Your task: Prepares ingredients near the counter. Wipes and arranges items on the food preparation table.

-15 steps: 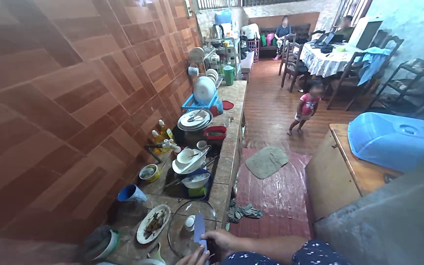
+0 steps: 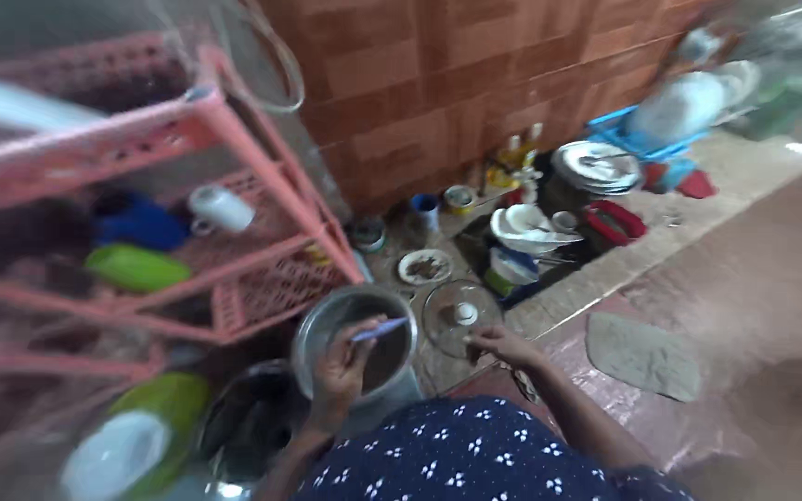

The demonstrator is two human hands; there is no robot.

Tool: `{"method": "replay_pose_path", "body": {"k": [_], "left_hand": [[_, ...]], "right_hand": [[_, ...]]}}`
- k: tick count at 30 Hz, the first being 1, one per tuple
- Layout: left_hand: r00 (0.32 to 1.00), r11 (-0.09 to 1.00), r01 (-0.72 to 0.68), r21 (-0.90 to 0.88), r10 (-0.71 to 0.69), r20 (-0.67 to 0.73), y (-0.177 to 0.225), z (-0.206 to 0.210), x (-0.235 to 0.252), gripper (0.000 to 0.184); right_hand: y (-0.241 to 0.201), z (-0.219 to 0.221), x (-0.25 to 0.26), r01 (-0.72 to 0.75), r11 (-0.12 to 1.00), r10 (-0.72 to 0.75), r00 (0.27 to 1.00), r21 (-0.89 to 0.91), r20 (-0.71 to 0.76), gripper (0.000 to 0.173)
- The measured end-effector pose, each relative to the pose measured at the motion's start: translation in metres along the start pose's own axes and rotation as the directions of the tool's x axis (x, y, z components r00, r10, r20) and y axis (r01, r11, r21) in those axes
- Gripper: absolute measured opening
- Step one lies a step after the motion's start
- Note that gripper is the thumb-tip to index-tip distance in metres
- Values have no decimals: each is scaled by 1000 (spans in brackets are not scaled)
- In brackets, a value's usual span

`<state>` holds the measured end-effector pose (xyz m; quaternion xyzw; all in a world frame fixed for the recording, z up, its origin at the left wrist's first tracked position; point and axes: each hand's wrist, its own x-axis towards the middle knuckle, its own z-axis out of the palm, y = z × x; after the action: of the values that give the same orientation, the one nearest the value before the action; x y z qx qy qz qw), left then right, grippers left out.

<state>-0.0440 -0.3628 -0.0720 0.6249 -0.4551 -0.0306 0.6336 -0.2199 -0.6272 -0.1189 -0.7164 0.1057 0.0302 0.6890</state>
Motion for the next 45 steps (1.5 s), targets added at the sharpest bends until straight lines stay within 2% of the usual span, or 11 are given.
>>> {"method": "replay_pose_path", "body": {"k": [6, 12, 17, 23, 26, 33, 37, 40, 41, 43, 45], "left_hand": [[860, 990, 129, -50, -137, -491, 22, -74, -42, 21], [573, 968, 252, 0, -149, -806, 70, -109, -85, 19], [533, 924, 310, 222, 24, -846, 104, -165, -121, 20], [646, 800, 378, 465, 132, -752, 118, -244, -132, 27], [740, 701, 353, 620, 197, -644, 102, -293, -118, 26], [892, 584, 269, 766, 150, -427, 53, -386, -53, 28], [940, 579, 238, 780, 67, -336, 17, -407, -12, 30], [957, 567, 188, 802, 76, -279, -18, -413, 6, 28], [960, 575, 180, 798, 75, -271, -27, -413, 9, 27], [961, 597, 196, 778, 40, -273, -36, -412, 15, 27], [961, 601, 201, 774, 34, -276, -43, -412, 19, 27]], "right_hand": [[5, -32, 115, -46, 706, 75, 997, -707, 9, 35], [65, 8, 221, 140, 416, 249, 933, -898, 261, 54], [72, 43, 219, 9, 420, 293, 945, -907, 145, 76], [93, 59, 218, -147, 347, 279, 959, -926, -48, 60], [90, 63, 218, -261, 515, 218, 961, -816, -170, 42], [104, 56, 215, -309, 861, 206, 938, -404, -278, 50], [18, 118, 189, -449, 847, 374, 884, -286, -280, 48], [45, 99, 201, -212, 841, 89, 962, -497, -260, 49], [78, 80, 216, -52, 761, -169, 947, -647, -275, 47], [67, 57, 227, -132, 281, -38, 988, -951, -148, 48], [38, 65, 224, -194, -133, 82, 975, -972, -206, 52]]}}
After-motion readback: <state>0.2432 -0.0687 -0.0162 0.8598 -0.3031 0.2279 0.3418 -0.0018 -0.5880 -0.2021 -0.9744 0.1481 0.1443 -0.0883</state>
